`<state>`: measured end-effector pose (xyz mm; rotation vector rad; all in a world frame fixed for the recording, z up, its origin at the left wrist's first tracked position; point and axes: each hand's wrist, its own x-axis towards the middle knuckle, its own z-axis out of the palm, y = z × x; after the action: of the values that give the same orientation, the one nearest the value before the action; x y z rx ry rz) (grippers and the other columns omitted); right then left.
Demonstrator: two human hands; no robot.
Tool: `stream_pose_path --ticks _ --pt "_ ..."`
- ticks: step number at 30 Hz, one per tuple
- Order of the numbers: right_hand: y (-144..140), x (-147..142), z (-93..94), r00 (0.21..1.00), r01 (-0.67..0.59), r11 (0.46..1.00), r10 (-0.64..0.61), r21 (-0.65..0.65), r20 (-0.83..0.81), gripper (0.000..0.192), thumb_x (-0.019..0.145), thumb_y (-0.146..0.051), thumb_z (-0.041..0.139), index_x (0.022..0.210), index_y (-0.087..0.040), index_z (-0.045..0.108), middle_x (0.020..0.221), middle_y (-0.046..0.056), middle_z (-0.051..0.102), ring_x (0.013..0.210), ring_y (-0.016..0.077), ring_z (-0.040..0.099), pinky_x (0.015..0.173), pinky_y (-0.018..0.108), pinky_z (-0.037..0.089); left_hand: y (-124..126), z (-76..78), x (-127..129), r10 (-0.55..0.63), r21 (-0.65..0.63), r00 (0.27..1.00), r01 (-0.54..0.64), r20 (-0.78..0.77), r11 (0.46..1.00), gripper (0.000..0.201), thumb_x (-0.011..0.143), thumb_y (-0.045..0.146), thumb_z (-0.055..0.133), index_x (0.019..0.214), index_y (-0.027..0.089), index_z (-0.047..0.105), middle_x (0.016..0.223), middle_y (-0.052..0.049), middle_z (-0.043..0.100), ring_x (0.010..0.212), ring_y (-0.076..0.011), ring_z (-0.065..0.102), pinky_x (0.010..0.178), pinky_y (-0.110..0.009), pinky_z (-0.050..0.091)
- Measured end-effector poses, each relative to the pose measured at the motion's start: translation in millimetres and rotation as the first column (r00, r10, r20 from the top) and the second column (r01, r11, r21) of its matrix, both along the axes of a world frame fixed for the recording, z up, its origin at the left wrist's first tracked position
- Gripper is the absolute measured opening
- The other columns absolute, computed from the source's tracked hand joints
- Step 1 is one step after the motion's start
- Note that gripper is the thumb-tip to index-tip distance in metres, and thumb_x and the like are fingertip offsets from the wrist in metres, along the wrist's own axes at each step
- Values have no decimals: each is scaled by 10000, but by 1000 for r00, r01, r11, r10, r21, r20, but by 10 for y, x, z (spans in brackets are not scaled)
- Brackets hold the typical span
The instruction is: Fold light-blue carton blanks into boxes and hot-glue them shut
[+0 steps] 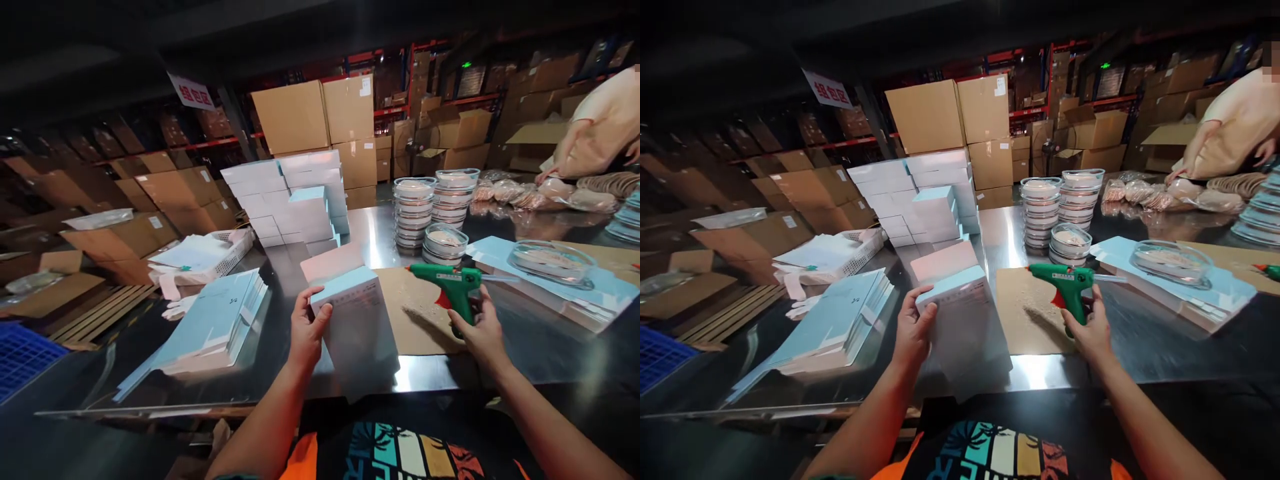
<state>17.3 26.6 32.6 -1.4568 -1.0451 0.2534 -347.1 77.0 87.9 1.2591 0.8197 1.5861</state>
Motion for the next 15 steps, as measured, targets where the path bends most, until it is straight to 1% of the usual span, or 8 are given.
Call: stream_pose_path --ticks 1,2,5,7,9,11,13,15 --pt "-74 -88 89 999 29 999 -30 46 29 791 774 -559 810 1432 -197 561 1063 121 753 809 290 740 643 409 635 0 28 28 -22 -9 1000 22 10 1000 639 752 602 887 1195 213 638 915 -28 719 796 -195 698 743 -298 561" --pt "-147 -179 193 998 18 998 -21 63 54 701 798 -548 790 1379 -199 611 1069 117 759 822 288 742 674 413 642 -3 53 58 -28 -3 1000 28 9 1000 644 743 606 891 1186 210 644 930 -35 725 807 -197 701 747 -298 561" --pt "-334 -430 533 967 -194 981 189 15 172 387 889 -471 706 1198 -241 745 1090 94 795 923 300 765 823 441 648 -29 101 160 20 80 997 -13 -78 997 614 732 588 902 1152 196 687 986 -55 739 853 -197 697 762 -285 550" --pt "-419 -587 721 924 -288 958 278 1 261 246 922 -415 680 1092 -270 783 1069 74 810 947 301 773 859 443 639 -55 108 224 72 146 983 -47 -171 988 563 739 552 904 1134 198 715 998 -52 744 829 -183 681 750 -274 539" --pt "-463 -751 854 877 -335 942 306 15 372 139 916 -383 698 942 -270 774 924 63 797 834 280 762 784 413 628 -85 102 278 109 196 961 -59 -255 979 508 759 522 893 1125 210 733 996 -43 748 804 -179 672 739 -276 536" --pt "-463 -913 941 817 -400 916 338 36 467 101 895 -353 707 844 -267 717 791 44 741 715 246 713 695 378 595 -114 92 321 128 253 944 -49 -305 966 468 774 502 885 1120 221 744 1023 -48 756 865 -202 694 789 -296 550" --pt "-429 -1049 997 759 -462 886 370 44 536 93 869 -309 689 794 -268 651 729 25 688 651 219 653 631 350 547 -142 85 355 130 305 938 -27 -322 952 451 775 483 894 1116 228 747 1057 -59 763 960 -233 712 862 -321 558" --pt "-385 -1140 1027 729 -497 866 384 53 567 117 851 -281 669 763 -266 594 698 11 651 617 200 606 595 328 499 -165 83 382 121 327 935 -5 -332 945 441 776 466 903 1114 230 745 1074 -67 765 1014 -252 715 903 -340 560"
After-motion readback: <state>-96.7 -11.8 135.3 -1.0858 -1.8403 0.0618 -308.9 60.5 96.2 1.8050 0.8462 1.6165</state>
